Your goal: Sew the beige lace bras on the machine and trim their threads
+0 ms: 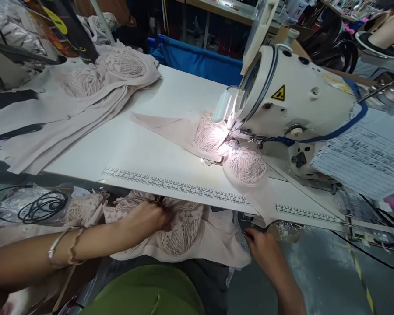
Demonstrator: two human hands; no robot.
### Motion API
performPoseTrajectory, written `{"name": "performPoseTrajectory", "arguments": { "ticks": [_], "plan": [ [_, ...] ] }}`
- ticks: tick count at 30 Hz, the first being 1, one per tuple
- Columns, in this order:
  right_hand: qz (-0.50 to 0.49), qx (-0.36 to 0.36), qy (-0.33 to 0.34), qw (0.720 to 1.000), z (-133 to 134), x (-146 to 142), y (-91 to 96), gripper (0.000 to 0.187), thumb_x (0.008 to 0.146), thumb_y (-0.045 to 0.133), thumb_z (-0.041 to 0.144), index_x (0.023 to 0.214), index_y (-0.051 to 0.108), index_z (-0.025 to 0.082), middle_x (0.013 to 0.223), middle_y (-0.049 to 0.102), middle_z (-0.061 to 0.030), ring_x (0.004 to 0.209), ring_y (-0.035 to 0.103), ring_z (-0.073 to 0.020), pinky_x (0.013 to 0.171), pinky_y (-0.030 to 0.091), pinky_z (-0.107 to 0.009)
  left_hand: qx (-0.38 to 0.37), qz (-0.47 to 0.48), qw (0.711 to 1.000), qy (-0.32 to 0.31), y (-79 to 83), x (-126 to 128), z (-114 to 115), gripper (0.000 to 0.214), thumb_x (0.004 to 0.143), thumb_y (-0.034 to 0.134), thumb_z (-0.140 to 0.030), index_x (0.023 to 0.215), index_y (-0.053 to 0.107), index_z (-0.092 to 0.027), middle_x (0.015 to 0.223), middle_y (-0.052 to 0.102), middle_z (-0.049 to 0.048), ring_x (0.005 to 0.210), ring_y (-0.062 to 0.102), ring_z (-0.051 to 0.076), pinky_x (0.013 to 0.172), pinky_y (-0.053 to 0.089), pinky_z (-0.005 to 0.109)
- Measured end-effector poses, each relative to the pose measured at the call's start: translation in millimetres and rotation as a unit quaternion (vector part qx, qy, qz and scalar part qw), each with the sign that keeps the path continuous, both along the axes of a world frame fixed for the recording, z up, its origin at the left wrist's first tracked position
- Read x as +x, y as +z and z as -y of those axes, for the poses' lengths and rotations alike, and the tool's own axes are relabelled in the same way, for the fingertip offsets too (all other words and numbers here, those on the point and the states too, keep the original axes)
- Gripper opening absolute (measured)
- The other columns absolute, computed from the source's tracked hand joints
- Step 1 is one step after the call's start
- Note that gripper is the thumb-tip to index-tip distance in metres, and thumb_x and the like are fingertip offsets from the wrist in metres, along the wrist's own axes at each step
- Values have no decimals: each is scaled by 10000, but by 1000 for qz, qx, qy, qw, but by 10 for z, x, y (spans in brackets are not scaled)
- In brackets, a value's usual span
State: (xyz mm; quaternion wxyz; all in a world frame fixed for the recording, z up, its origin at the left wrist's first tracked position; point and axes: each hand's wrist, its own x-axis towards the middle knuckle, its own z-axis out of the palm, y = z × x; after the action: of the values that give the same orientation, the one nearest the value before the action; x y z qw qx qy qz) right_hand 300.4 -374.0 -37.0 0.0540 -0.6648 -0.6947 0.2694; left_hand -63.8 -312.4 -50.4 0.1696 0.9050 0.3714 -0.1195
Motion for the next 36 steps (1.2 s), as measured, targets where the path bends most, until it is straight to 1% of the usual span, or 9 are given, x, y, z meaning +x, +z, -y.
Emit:
{"name": "performPoseTrajectory", "arguments": {
  "ticks": [4, 7, 10, 13, 17, 21, 25, 29, 36],
  "plan": [
    [-143, 134, 74, 978, -370, -294, 519, 388, 1102, 424, 406, 1013, 756, 227, 831, 660, -56, 628, 629, -200, 539, 484, -244, 17, 185, 975, -120, 520, 50, -443, 235, 981, 588, -282, 814, 678, -144, 672, 648, 43, 553, 580, 146, 499, 433, 273],
    [-88, 274, 81, 954, -819, -388, 687, 320, 1076, 457, 325, 1038, 754, 211, 804, 568, -39, 612, 565, -179, 553, 462, -242, 122, 290, 937, -153, 642, 268, -932, 244, 1002, 429, -99, 982, 670, -126, 953, 703, 106, 863, 644, 190, 766, 536, 317],
    [69, 316, 20, 946, -1399, -349, 629, 259, 994, 522, 323, 1042, 737, 186, 944, 584, -76, 726, 599, -221, 637, 492, -287, 194, 272, 930, -154, 594, 546, -1413, 329, 957, 382, -2, 1172, 614, -95, 1218, 655, 169, 1137, 581, 253, 982, 480, 405],
    [168, 286, -17, 943, -1948, -267, 492, 233, 941, 632, 312, 1077, 735, 154, 999, 637, -127, 868, 631, -307, 784, 526, -370, 197, 212, 935, -205, 532, 749, -1740, 328, 900, 462, 21, 1126, 632, -145, 1130, 675, 117, 1034, 590, 224, 927, 473, 365],
    [165, 236, 1, 958, -2359, -131, 319, 128, 912, 738, 285, 944, 739, 161, 940, 702, -109, 985, 643, -350, 954, 506, -446, 244, 131, 920, -275, 504, 860, -1892, 221, 849, 532, 7, 942, 666, -141, 946, 659, 102, 849, 565, 218, 764, 452, 352],
    [121, 215, 47, 968, -2409, 9, 160, 60, 887, 690, 142, 925, 732, 160, 928, 723, -68, 951, 675, -302, 1012, 496, -440, 276, 131, 921, -244, 450, 895, -1870, 211, 848, 485, 20, 877, 638, -122, 889, 620, 103, 760, 521, 200, 667, 405, 337],
    [121, 192, 80, 971, -2330, 33, 128, 308, 806, 637, 45, 1072, 730, 171, 1026, 717, -60, 999, 664, -297, 993, 509, -445, 302, 138, 916, -228, 378, 912, -1847, 265, 860, 419, 53, 866, 603, -138, 848, 612, 81, 714, 495, 180, 633, 363, 327],
    [105, 175, 201, 958, -2253, -37, 260, 637, 822, 476, -22, 1353, 649, 286, 1156, 669, -8, 1075, 626, -218, 990, 498, -336, 341, 169, 906, -184, 316, 896, -1865, 269, 929, 371, -13, 1030, 606, -94, 909, 625, 106, 726, 508, 200, 596, 314, 341],
    [121, 229, 265, 929, -2200, -125, 298, 734, 780, 394, -31, 1423, 603, 256, 879, 622, -33, 849, 624, -218, 839, 537, -308, 326, 184, 911, -174, 290, 849, -1931, 377, 845, 425, 33, 1166, 574, -95, 1007, 658, 104, 780, 527, 207, 633, 317, 337]
  ]
}}
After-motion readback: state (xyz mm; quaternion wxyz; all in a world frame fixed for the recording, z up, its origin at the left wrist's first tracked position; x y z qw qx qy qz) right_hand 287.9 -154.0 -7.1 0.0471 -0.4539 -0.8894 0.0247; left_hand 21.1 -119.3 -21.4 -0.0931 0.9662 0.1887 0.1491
